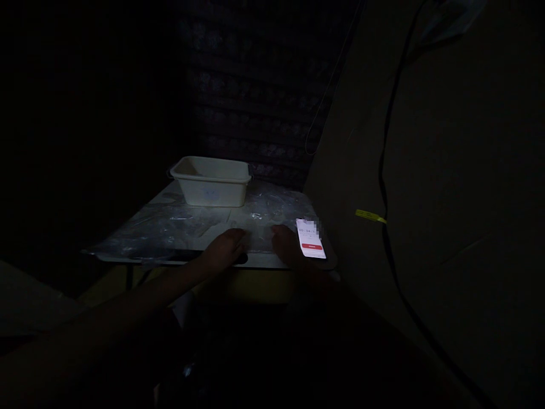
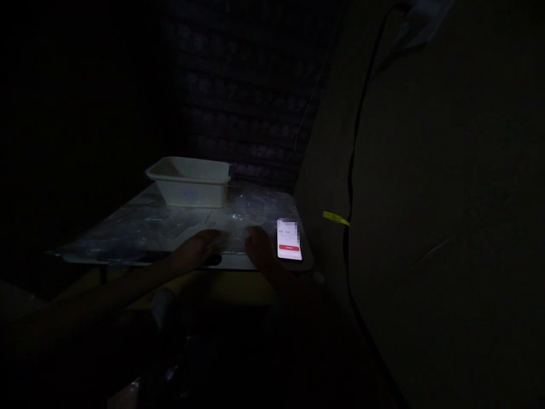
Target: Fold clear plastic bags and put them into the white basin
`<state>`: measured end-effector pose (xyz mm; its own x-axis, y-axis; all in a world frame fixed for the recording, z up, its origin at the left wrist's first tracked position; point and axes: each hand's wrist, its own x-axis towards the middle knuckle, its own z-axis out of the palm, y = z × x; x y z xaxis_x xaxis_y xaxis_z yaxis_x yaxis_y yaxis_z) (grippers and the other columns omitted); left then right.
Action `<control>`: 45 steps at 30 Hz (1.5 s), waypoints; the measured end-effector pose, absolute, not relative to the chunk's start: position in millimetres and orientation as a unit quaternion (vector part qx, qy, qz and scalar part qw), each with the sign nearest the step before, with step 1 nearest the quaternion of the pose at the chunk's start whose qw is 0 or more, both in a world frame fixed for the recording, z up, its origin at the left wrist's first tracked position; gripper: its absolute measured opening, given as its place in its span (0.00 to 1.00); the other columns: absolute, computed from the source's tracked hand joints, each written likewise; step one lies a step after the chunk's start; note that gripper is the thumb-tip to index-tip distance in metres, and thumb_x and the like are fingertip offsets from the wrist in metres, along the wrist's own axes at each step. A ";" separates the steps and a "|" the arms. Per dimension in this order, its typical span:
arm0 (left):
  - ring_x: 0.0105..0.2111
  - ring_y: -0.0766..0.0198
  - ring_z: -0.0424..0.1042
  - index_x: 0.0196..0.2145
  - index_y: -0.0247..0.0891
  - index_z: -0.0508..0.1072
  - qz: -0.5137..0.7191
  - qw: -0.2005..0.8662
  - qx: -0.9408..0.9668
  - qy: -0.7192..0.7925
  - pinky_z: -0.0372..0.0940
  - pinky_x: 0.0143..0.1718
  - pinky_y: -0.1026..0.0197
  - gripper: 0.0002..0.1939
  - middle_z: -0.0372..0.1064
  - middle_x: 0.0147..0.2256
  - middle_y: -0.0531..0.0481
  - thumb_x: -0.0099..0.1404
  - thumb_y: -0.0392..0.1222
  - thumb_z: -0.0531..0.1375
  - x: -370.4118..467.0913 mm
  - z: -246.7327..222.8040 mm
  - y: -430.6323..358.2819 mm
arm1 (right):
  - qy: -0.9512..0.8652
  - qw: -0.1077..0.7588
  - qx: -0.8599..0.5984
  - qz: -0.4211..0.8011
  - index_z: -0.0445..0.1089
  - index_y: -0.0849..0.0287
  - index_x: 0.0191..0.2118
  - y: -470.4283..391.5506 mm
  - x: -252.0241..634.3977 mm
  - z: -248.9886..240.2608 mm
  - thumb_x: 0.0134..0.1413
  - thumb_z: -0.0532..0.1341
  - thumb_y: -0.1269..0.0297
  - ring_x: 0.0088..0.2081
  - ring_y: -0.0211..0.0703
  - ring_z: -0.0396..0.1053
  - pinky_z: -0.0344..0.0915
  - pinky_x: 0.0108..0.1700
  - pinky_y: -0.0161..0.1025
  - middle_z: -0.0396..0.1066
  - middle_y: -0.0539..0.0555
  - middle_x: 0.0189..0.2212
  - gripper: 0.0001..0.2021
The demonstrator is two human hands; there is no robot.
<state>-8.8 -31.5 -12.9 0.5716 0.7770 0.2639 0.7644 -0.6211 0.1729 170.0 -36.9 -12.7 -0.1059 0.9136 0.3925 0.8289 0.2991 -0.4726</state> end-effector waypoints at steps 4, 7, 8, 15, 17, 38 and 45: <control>0.52 0.53 0.46 0.50 0.22 0.51 0.121 0.003 0.893 0.434 0.47 0.48 0.52 0.26 0.46 0.51 0.32 0.58 0.45 0.41 7.2 -25.5 -32.3 | -0.800 0.307 -0.514 0.046 0.60 0.68 0.43 -29.1 146.5 -17.2 0.46 0.43 0.75 0.46 0.39 0.56 0.53 0.48 0.36 0.61 0.59 0.43 0.18; 0.52 0.52 0.43 0.51 0.23 0.49 0.086 -0.004 0.899 0.430 0.44 0.48 0.50 0.27 0.44 0.52 0.32 0.58 0.45 0.42 12.2 -26.8 -34.5 | -0.834 0.250 -0.491 0.010 0.58 0.69 0.46 -22.9 137.1 -24.4 0.51 0.41 0.66 0.51 0.42 0.49 0.47 0.52 0.40 0.56 0.61 0.47 0.19; 0.52 0.52 0.42 0.51 0.23 0.49 0.077 -0.008 0.901 0.428 0.44 0.48 0.50 0.27 0.44 0.52 0.32 0.58 0.45 0.43 12.5 -27.1 -35.2 | -0.840 0.229 -0.492 0.000 0.57 0.69 0.46 -21.4 136.3 -27.0 0.52 0.41 0.63 0.52 0.43 0.47 0.45 0.52 0.42 0.55 0.62 0.48 0.20; 0.52 0.51 0.42 0.50 0.23 0.51 0.045 -0.035 0.896 0.440 0.41 0.49 0.52 0.32 0.45 0.52 0.31 0.55 0.52 0.43 8.2 -34.6 -36.7 | -0.850 0.124 -0.512 -0.011 0.52 0.66 0.50 -20.5 141.2 -40.5 0.52 0.37 0.55 0.54 0.46 0.40 0.38 0.52 0.48 0.48 0.61 0.52 0.25; 0.52 0.51 0.42 0.50 0.23 0.51 0.039 -0.035 0.894 0.446 0.40 0.49 0.53 0.33 0.44 0.52 0.30 0.55 0.53 0.43 7.6 -34.3 -36.4 | -0.851 0.109 -0.513 -0.005 0.50 0.65 0.51 -21.8 141.4 -40.9 0.52 0.36 0.55 0.55 0.45 0.39 0.37 0.52 0.49 0.47 0.60 0.53 0.25; 0.33 0.60 0.65 0.32 0.34 0.68 0.007 -0.077 0.953 0.294 0.54 0.35 0.59 0.15 0.67 0.32 0.43 0.56 0.44 0.47 -0.3 10.5 -36.6 | -0.751 0.287 -0.594 0.024 0.60 0.61 0.44 -16.8 169.8 -11.9 0.54 0.37 0.63 0.48 0.36 0.55 0.51 0.48 0.37 0.60 0.55 0.45 0.20; 0.28 0.58 0.66 0.26 0.33 0.68 -0.017 -0.111 0.948 0.298 0.54 0.29 0.57 0.11 0.67 0.27 0.40 0.54 0.31 0.47 15.4 -2.6 -40.2 | -0.753 0.289 -0.589 0.062 0.60 0.63 0.43 -20.3 175.9 -9.6 0.53 0.39 0.63 0.48 0.39 0.55 0.50 0.49 0.39 0.60 0.57 0.45 0.19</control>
